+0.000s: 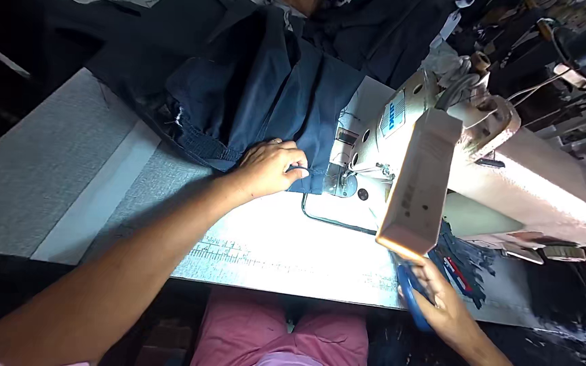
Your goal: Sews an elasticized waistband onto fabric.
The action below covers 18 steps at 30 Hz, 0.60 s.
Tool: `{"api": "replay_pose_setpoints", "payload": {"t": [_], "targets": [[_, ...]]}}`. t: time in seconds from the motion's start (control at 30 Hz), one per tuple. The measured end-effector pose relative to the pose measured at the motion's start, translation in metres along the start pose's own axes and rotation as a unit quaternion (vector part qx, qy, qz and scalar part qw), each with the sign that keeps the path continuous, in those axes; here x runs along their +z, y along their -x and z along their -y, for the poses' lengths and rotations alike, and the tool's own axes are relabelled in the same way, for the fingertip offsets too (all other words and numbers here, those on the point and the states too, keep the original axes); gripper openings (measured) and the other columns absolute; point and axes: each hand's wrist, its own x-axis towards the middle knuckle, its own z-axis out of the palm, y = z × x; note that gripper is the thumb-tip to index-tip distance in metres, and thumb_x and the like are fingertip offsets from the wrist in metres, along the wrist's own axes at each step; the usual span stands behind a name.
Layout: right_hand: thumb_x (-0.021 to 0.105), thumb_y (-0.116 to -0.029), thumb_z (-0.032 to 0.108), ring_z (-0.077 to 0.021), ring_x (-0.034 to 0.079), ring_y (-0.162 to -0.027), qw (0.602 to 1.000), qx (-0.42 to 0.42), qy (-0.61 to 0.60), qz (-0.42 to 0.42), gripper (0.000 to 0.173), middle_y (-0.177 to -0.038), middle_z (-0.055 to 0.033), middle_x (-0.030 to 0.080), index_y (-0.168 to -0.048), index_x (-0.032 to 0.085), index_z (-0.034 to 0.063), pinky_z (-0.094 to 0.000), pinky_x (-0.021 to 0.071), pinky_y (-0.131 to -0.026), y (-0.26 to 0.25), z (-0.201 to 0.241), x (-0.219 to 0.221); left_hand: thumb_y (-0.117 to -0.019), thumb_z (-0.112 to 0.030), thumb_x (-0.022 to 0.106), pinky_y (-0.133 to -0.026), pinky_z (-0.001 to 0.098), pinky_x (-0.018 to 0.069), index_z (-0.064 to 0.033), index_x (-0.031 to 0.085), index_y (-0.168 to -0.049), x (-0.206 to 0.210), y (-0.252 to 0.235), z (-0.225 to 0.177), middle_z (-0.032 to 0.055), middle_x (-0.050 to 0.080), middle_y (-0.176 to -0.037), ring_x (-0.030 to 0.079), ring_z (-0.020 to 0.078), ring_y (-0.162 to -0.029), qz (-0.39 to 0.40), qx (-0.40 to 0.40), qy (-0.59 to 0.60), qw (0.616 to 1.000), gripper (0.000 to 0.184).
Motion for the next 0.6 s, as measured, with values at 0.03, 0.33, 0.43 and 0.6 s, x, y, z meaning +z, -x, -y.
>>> {"api": "replay_pose_setpoints", "payload": {"t": [0.03, 0.33, 0.43, 0.6], "targets": [[0.059, -0.0914, 0.019, -0.011, 0.067, -0.088, 0.988, -0.043, 0.136, -0.052, 0.047, -0.108, -0.0091, 0.071, -0.134, 0.06, -0.0019, -0.0262, 0.0559, -0.076, 0.004, -0.012, -0.009, -0.0989, -0.017, 0.062, -0.078, 0.0565, 0.0485, -0.0024, 0.072, -0.095, -0.004, -0.005, 0.0, 0.0156, 0.068, -0.092, 0.065, 0.0364, -0.092, 0.012, -0.021, -0.007, 1.0, 0.018], [0.056, -0.0897, -0.001, -0.05, 0.066, -0.091, 0.879, -0.1, 0.441, -0.155, 0.035, -0.1, -0.0297, 0.066, -0.121, 0.072, -0.0027, -0.0612, 0.0534, -0.078, -0.024, -0.024, -0.029, -0.1062, -0.025, 0.054, -0.099, 0.064, 0.041, -0.0009, 0.068, -0.115, -0.007, -0.072, 0.016, 0.0228, 0.065, -0.122, 0.057, 0.0433, -0.124, -0.007, -0.201, -0.031, 0.979, 0.029], [0.054, -0.0948, 0.01, -0.0295, 0.071, -0.086, 0.904, -0.189, 0.346, -0.163, 0.03, -0.095, -0.0161, 0.072, -0.114, 0.076, 0.0026, -0.0406, 0.0585, -0.077, -0.05, 0.004, -0.005, -0.1063, -0.025, 0.054, -0.099, 0.0642, 0.0408, -0.0019, 0.068, -0.115, -0.006, -0.074, 0.013, 0.022, 0.065, -0.123, 0.057, 0.0425, -0.123, 0.004, -0.204, -0.019, 0.979, 0.028], [0.058, -0.0967, 0.015, -0.0287, 0.072, -0.077, 0.926, -0.225, 0.275, -0.124, 0.035, -0.091, -0.014, 0.073, -0.128, 0.07, 0.0054, -0.0443, 0.0585, -0.068, -0.11, 0.031, 0.07, -0.1049, -0.022, 0.056, -0.087, 0.0669, 0.0439, 0.0011, 0.068, -0.106, -0.017, -0.027, 0.004, 0.0223, 0.067, -0.108, 0.063, 0.0417, -0.107, -0.01, -0.167, 0.016, 0.986, 0.026]]}}
